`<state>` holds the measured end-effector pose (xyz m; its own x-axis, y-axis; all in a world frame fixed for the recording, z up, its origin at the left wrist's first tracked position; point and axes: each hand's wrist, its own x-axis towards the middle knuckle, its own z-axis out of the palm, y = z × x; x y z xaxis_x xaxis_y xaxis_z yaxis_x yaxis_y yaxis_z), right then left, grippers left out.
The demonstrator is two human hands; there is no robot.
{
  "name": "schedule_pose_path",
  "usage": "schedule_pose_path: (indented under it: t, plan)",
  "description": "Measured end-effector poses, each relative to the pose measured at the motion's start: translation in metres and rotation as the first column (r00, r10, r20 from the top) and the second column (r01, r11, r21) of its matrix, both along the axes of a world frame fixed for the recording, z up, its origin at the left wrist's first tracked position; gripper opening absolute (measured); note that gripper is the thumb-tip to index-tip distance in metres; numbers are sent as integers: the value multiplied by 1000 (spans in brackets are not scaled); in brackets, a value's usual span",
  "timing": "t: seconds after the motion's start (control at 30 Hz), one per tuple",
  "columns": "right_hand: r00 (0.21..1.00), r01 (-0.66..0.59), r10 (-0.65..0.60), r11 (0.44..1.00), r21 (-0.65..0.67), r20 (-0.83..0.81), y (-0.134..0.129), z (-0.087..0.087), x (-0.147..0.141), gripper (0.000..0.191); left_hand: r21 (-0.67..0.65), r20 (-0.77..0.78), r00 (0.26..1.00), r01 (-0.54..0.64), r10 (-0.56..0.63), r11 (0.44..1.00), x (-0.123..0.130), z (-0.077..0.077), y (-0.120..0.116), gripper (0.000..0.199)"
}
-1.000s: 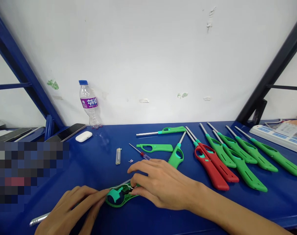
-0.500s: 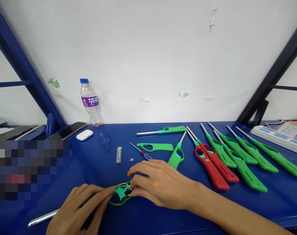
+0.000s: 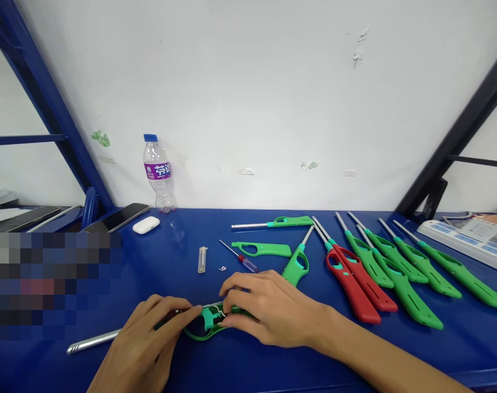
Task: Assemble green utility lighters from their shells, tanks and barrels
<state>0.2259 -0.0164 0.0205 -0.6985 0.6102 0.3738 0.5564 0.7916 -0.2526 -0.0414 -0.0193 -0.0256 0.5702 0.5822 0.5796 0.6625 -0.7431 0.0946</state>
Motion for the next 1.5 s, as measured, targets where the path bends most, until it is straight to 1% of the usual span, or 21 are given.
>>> schedule_pose_path:
  t: [0.33,0.47,0.63,0.73,0.83,0.93,1.03,1.13,1.27,1.33,1.43,1.5]
  plan:
    - [1000,-1,1,1000,-1,24,-1,0,0,19,-21,83,997,-5,7,1000,6,4,-3,44]
    - [1000,4,-4,1000,17,28,-3,0,0,18,-48,70,997,16,-13,999,5,3,0,48]
    - [1000,-8,7,998,55,21,-3,2,-1,21,-76,10,999,45,-45,996,1,0,4,51]
    - [999,-11,9,998,63,38,-3,3,-1,21,-66,12,998,66,-66,996,3,1,3,47]
    - [998,-27,23,997,70,62,-3,3,0,23,-94,9,999,49,-49,994,7,9,-3,42]
    - [997,-37,31,995,90,70,-4,3,0,28,-114,29,999,39,-35,993,11,18,-10,31]
    - [998,-45,41,994,103,47,-5,2,0,29,-104,53,998,42,-37,994,12,22,-14,22]
    - [998,-55,52,993,109,30,-6,2,-2,26,-98,61,997,47,-42,994,12,22,-12,20]
    - [999,-32,32,998,44,16,-8,0,-6,20,-125,47,998,53,-47,991,12,21,-11,19]
    - [1000,-18,18,999,37,-6,-9,-1,-8,19,-121,52,997,58,-52,991,12,20,-11,18]
    - [999,-7,9,999,40,-52,-8,-3,-11,19,-124,54,997,59,-52,991,11,18,-11,17]
    - [997,-7,8,1000,19,-75,-8,-3,-12,20,-136,48,998,52,-46,989,10,16,-11,18]
